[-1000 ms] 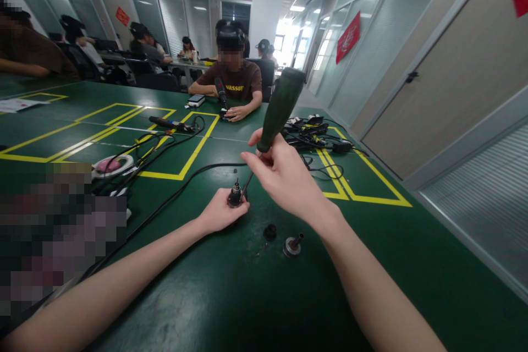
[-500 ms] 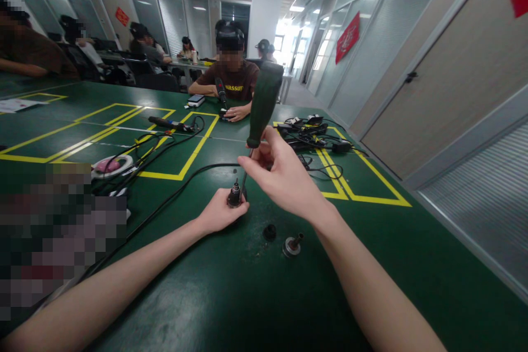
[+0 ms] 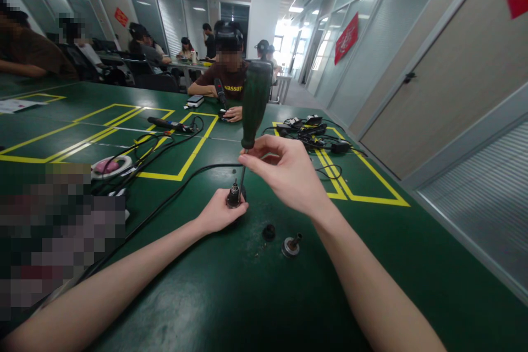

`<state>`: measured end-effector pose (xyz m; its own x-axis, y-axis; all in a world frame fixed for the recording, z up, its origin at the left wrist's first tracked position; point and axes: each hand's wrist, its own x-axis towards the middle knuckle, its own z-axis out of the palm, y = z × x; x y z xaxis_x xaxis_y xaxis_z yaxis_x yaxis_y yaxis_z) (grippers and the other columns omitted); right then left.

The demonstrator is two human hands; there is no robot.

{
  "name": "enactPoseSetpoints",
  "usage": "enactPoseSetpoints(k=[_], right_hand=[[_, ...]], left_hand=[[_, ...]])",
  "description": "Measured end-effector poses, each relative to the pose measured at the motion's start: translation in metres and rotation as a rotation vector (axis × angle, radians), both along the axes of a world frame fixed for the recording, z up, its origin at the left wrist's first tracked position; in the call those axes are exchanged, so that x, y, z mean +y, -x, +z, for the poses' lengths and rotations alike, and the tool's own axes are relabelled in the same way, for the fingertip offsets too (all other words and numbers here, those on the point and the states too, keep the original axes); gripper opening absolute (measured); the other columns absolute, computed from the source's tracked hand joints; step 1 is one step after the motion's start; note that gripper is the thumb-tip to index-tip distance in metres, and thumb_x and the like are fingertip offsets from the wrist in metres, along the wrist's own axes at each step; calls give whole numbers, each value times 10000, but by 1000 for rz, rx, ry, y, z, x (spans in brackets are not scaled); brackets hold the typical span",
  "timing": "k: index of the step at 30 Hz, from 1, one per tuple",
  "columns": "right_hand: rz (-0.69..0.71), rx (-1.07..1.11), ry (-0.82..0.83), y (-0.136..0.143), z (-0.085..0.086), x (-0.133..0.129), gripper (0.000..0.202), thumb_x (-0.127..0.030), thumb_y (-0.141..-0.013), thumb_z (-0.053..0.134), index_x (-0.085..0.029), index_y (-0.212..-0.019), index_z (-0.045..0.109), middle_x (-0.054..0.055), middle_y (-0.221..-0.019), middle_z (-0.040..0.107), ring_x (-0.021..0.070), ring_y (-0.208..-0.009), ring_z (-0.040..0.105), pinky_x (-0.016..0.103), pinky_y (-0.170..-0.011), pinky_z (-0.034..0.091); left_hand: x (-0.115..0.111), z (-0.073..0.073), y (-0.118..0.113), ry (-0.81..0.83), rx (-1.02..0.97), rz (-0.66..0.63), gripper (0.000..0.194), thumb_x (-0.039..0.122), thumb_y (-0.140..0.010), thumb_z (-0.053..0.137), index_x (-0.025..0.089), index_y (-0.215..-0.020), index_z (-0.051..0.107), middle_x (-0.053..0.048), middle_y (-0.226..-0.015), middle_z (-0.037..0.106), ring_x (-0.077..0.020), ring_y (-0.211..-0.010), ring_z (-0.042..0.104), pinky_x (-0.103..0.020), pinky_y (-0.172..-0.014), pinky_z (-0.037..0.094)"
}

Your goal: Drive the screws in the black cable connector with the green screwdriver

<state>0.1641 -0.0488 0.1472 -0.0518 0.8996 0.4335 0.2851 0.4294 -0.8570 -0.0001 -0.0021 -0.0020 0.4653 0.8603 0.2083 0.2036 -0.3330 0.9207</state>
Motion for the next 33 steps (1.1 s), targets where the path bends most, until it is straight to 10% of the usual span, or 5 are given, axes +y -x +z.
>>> enactPoseSetpoints(k=[33], right_hand=[[-40,-6,-53,1,3,-4,442,-413,-702,939,-225,-921,604,11,-809,753,217,-804,777,364,-751,679]], left_hand=[[-1,0,0,23,-1,9,201,357,-746,613,193,-660,536,32,-623,524,-127,-617,470,-274,-621,366]])
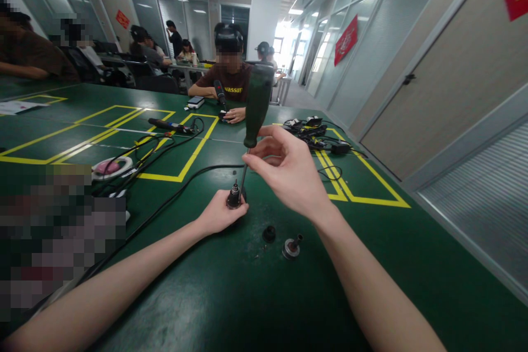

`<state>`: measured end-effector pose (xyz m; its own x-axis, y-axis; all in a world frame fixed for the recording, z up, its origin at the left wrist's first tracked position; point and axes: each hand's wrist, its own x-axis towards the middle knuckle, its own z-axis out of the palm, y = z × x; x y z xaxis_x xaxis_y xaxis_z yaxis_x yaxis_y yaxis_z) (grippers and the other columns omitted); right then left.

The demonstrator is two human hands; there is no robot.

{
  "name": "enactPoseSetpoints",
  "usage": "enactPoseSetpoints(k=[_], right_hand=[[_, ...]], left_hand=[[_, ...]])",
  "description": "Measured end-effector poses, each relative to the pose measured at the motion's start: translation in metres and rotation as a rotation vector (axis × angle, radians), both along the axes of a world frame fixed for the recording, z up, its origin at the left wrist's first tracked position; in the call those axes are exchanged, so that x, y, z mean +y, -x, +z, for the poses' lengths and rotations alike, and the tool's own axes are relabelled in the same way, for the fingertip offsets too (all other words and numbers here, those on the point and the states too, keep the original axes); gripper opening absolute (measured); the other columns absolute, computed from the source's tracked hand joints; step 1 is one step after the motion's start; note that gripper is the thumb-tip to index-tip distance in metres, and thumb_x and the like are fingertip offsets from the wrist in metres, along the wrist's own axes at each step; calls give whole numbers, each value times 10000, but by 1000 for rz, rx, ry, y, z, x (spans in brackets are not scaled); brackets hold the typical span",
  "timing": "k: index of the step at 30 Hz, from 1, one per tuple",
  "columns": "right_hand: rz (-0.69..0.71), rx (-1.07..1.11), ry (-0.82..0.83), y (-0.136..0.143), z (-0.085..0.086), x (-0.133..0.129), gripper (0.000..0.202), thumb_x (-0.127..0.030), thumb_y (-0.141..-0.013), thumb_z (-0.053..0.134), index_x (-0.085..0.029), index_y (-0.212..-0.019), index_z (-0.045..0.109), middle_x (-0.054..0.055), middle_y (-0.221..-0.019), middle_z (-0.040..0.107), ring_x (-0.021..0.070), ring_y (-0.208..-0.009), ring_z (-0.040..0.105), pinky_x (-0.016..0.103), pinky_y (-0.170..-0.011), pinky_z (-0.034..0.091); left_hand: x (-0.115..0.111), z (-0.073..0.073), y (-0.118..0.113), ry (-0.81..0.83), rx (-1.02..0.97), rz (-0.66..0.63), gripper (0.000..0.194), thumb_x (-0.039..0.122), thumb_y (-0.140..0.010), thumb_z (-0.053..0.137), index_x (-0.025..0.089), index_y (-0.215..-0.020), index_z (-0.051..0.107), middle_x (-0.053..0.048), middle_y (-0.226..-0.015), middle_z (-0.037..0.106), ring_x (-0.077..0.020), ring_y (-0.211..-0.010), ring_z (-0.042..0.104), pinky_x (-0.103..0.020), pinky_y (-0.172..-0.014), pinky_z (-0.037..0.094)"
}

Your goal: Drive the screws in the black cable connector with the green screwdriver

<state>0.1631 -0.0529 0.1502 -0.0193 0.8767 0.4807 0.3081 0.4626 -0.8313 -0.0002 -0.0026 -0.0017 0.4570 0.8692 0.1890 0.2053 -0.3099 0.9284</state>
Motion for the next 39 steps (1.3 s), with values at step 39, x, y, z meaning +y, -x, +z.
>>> enactPoseSetpoints(k=[39], right_hand=[[73,32,15,0,-7,4,431,-383,-813,837,-234,-1155,623,19,-920,779,220,-903,799,383,-839,678]], left_hand=[[0,1,-1,4,14,0,201,350,-747,619,195,-647,537,40,-601,504,-122,-603,448,-271,-621,357]])
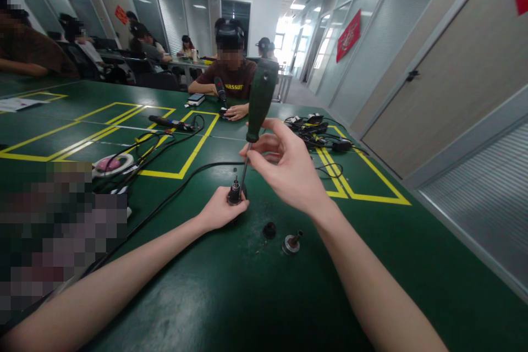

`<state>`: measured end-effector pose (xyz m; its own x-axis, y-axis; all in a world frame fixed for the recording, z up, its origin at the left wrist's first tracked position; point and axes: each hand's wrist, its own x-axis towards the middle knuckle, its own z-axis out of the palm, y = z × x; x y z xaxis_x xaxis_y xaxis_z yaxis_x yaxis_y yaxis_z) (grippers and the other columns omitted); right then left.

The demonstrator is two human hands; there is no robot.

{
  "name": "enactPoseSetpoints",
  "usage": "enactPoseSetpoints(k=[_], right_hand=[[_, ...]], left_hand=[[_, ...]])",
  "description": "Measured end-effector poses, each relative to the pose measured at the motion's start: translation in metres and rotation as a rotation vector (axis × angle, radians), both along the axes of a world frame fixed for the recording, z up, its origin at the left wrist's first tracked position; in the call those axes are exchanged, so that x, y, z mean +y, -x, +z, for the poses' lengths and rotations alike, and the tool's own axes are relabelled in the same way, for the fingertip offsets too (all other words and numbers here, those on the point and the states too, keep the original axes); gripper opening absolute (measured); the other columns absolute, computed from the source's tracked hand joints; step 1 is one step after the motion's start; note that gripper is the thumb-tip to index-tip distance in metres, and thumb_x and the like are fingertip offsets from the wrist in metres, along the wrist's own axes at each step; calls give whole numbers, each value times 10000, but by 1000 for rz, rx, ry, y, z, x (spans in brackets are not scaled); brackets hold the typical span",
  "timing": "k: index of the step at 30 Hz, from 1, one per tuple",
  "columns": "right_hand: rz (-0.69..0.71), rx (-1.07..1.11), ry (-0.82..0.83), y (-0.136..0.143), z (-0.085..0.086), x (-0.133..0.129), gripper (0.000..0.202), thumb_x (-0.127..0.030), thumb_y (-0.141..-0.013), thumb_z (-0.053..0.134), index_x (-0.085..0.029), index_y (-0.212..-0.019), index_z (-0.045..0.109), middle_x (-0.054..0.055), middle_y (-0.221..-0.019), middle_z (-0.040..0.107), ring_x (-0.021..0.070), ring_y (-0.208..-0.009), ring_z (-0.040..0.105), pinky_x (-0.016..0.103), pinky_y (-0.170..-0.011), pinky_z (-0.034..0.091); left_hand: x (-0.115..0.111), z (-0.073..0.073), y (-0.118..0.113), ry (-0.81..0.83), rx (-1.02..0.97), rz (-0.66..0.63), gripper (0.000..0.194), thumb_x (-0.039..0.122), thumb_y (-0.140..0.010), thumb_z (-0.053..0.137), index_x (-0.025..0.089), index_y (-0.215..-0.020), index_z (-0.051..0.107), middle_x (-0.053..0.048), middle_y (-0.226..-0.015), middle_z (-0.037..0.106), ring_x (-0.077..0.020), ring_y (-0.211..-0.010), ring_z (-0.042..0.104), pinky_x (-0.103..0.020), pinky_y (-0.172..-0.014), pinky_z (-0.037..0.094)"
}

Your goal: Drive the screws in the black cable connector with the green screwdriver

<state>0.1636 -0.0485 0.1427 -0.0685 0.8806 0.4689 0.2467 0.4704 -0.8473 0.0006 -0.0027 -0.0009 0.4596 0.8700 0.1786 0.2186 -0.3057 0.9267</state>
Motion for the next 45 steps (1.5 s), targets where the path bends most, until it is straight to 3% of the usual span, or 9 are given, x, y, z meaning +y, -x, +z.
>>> enactPoseSetpoints(k=[5,10,16,21,26,33,36,40,45], right_hand=[[-17,18,-51,1,-2,3,435,-557,-835,832,-220,-1051,661,21,-906,749,169,-776,740,324,-718,658],[-106,-34,-132,1,3,-1,366,-522,-808,871,-202,-915,731,27,-927,728,143,-730,685,281,-640,594],[-93,-42,-91,-2,5,-2,371,-513,-827,838,-200,-1014,768,37,-940,738,154,-743,679,309,-674,605],[-121,-5,-100,-2,5,-3,494,-513,-803,853,-268,-1172,636,14,-895,711,201,-799,704,339,-713,618],[-88,30,-129,-2,4,-2,473,-539,-823,848,-284,-1113,574,2,-900,737,179,-761,711,311,-660,613],[-142,-23,-243,-1,3,-4,359,-546,-865,830,-230,-1002,730,33,-1007,775,145,-764,705,273,-605,611],[-176,-36,-268,-3,2,-3,371,-505,-867,845,-249,-1120,753,36,-993,783,180,-831,735,298,-643,630],[-140,-42,-313,-7,-2,0,556,-466,-923,797,-328,-1429,612,44,-1116,804,224,-923,772,354,-699,654],[-115,-35,-307,-7,-3,0,624,-495,-928,786,-318,-1481,558,64,-1153,809,243,-965,783,384,-721,673]], left_hand=[[1,-3,0,-5,-3,1,203,352,-751,622,194,-654,538,40,-607,512,-122,-604,460,-267,-616,361],[2,-3,0,-17,1,-4,217,374,-755,611,193,-654,544,33,-618,515,-126,-611,461,-274,-617,364],[1,-3,0,-18,-8,-8,215,374,-754,610,191,-661,546,29,-625,523,-128,-616,469,-280,-622,368],[1,-2,1,-12,-6,-15,218,371,-750,609,193,-647,539,33,-617,512,-122,-607,458,-274,-612,367],[1,-1,1,-26,-6,-5,211,369,-751,605,193,-653,544,35,-608,517,-123,-600,464,-273,-611,368],[1,-1,1,-31,5,1,222,387,-748,599,191,-659,545,29,-623,517,-125,-615,461,-276,-621,368],[1,-1,1,-23,8,0,227,390,-750,601,189,-661,546,25,-635,525,-127,-622,467,-279,-628,372],[1,0,1,-19,12,-7,220,385,-747,603,188,-663,552,25,-630,526,-127,-619,462,-278,-629,376],[1,-1,1,-31,7,-2,217,379,-748,604,185,-664,559,24,-625,525,-130,-620,463,-279,-626,374]])
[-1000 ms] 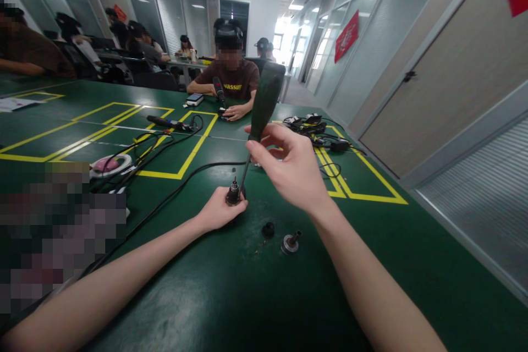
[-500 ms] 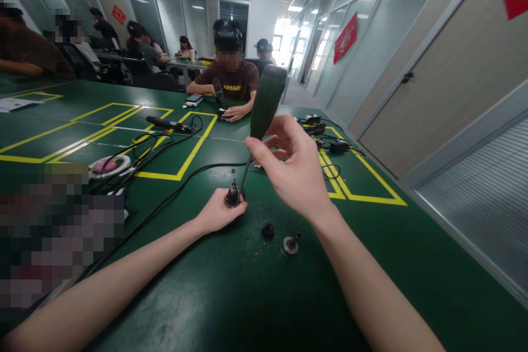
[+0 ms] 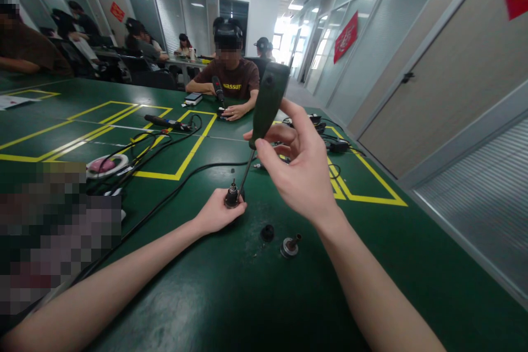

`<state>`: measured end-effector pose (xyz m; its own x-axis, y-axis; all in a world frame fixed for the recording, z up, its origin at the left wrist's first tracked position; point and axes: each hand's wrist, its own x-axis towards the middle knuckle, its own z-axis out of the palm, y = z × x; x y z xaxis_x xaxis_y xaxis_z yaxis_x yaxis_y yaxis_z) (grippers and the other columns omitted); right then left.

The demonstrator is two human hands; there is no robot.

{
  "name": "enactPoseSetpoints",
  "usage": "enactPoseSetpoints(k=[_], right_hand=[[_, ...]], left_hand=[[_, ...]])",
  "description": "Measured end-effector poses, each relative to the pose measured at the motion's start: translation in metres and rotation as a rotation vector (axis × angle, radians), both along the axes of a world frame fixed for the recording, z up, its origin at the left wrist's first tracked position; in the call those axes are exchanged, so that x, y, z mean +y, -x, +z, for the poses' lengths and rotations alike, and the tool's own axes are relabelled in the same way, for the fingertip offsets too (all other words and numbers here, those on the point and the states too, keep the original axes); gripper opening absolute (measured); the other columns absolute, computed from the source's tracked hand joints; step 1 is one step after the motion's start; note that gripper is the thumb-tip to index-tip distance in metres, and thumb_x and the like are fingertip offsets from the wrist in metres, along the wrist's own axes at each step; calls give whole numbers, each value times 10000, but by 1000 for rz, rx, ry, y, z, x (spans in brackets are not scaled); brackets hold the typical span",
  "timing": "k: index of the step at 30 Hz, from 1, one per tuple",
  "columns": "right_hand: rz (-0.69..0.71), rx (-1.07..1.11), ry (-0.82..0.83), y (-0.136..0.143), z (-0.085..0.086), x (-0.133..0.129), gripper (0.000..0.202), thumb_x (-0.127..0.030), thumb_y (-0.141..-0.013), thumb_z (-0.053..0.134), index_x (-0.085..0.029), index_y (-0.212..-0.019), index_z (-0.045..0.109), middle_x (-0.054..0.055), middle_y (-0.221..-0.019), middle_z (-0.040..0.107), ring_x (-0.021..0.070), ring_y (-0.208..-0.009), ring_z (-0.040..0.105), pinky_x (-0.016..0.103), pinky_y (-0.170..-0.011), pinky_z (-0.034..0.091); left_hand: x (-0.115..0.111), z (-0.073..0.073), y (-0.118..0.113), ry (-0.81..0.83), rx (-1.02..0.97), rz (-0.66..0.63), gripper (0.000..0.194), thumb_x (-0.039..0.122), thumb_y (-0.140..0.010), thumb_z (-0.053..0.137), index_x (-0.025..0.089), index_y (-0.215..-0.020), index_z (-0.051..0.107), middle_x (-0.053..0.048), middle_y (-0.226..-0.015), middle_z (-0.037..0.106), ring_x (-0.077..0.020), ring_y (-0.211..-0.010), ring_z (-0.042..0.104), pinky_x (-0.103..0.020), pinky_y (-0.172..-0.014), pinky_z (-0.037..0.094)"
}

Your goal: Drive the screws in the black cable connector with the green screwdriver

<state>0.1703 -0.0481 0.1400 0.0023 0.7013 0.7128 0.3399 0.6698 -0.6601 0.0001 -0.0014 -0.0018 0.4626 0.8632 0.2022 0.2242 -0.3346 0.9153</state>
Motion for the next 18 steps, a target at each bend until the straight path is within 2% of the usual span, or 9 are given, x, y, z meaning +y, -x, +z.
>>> enactPoseSetpoints(k=[4,9,11,15,18], right_hand=[[-9,35,9,3,3,-3,543,-489,-901,816,-291,-1374,640,50,-1069,805,221,-920,767,363,-706,663],[-92,65,23,3,5,-4,390,-434,-812,895,-251,-1130,766,41,-1017,791,213,-902,750,323,-689,635],[-84,64,14,1,5,-4,383,-410,-830,878,-267,-1168,771,43,-1026,793,229,-921,759,355,-739,645],[2,68,-25,0,6,-3,491,-334,-868,841,-354,-1336,691,20,-1051,807,258,-974,786,427,-846,654],[28,107,-43,2,7,-3,489,-290,-846,857,-362,-1299,686,8,-1066,812,252,-948,789,428,-840,658]], left_hand=[[0,-2,0,7,2,-7,227,384,-749,604,188,-656,540,24,-630,522,-126,-617,462,-276,-621,371],[1,-4,1,2,8,1,228,387,-753,599,192,-657,529,25,-626,515,-130,-617,469,-276,-614,362],[1,-5,0,-5,14,3,226,381,-754,598,194,-650,526,25,-622,511,-131,-616,468,-276,-612,354],[1,-5,0,-7,17,6,216,368,-752,600,193,-649,527,25,-622,511,-131,-621,468,-275,-616,353],[1,-4,0,-5,15,6,217,367,-754,605,192,-651,528,24,-629,517,-129,-624,469,-276,-621,364]])
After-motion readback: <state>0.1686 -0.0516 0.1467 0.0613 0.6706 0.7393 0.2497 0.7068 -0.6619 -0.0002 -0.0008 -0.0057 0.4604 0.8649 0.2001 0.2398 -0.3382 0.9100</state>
